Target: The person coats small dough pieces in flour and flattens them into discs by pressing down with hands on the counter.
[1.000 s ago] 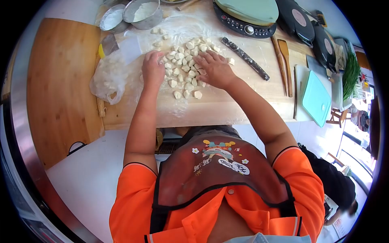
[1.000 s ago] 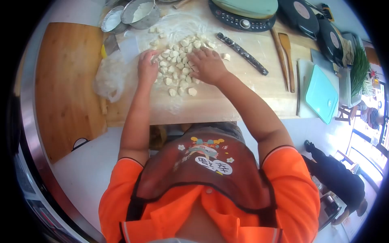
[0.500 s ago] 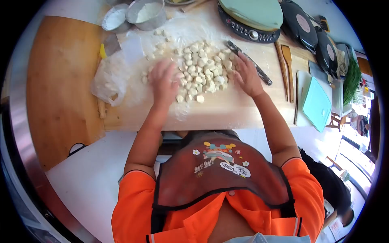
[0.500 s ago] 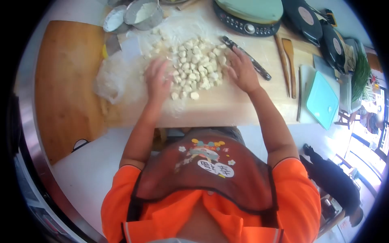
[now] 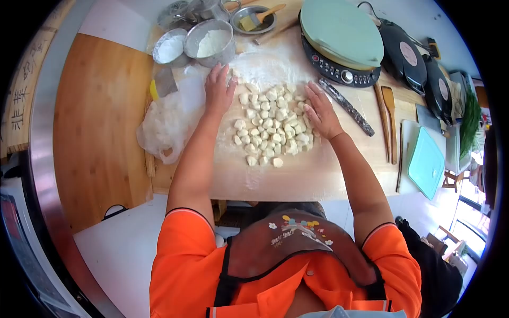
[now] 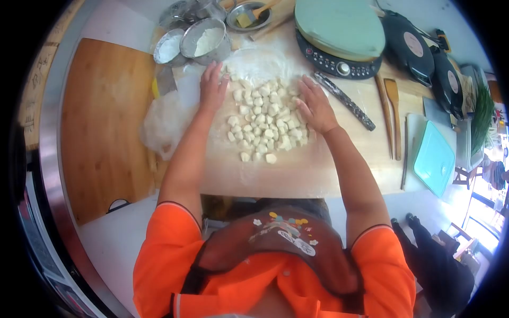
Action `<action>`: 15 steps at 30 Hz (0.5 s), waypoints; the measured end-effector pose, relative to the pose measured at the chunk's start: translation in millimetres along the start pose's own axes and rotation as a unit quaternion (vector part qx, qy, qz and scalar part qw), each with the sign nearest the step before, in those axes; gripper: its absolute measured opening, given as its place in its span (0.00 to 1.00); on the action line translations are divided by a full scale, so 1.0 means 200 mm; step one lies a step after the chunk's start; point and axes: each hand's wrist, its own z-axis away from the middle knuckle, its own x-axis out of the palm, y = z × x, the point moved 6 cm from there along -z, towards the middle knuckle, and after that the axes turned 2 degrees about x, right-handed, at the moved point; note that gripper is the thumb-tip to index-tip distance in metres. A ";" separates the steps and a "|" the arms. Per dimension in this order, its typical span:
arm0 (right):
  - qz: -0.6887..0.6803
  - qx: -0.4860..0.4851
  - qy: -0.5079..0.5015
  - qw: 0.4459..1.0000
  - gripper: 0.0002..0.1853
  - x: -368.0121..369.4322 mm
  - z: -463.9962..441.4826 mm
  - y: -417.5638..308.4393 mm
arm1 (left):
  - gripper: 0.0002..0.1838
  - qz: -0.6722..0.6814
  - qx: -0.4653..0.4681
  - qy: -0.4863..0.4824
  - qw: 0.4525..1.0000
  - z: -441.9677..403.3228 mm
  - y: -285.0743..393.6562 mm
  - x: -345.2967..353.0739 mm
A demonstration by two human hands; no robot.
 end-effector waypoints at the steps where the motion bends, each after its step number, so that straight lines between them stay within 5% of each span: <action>1: 0.006 -0.003 0.002 1.000 0.32 0.03 -0.04 0.00 | 0.25 -0.011 0.013 -0.020 1.000 -0.03 -0.06 0.08; 5: 0.044 -0.030 -0.052 0.997 0.30 0.06 -0.08 -0.08 | 0.24 0.153 0.026 -0.112 0.982 0.06 0.07 0.26; 9: -0.048 -0.051 -0.026 0.997 0.28 -0.11 0.05 -0.12 | 0.21 0.162 0.061 -0.290 0.941 0.09 0.44 0.02; 11: -0.034 -0.001 0.020 0.999 0.25 -0.22 0.17 -0.10 | 0.18 0.313 -0.087 -0.238 0.915 -0.12 0.31 -0.10; 13: -0.027 0.056 0.052 0.997 0.24 -0.31 0.30 -0.05 | 0.18 0.176 -0.101 -0.108 0.973 -0.44 0.08 -0.25; 15: -0.012 0.055 0.084 0.995 0.22 -0.35 0.35 0.00 | 0.19 0.027 -0.142 -0.171 0.975 -0.75 -0.18 -0.28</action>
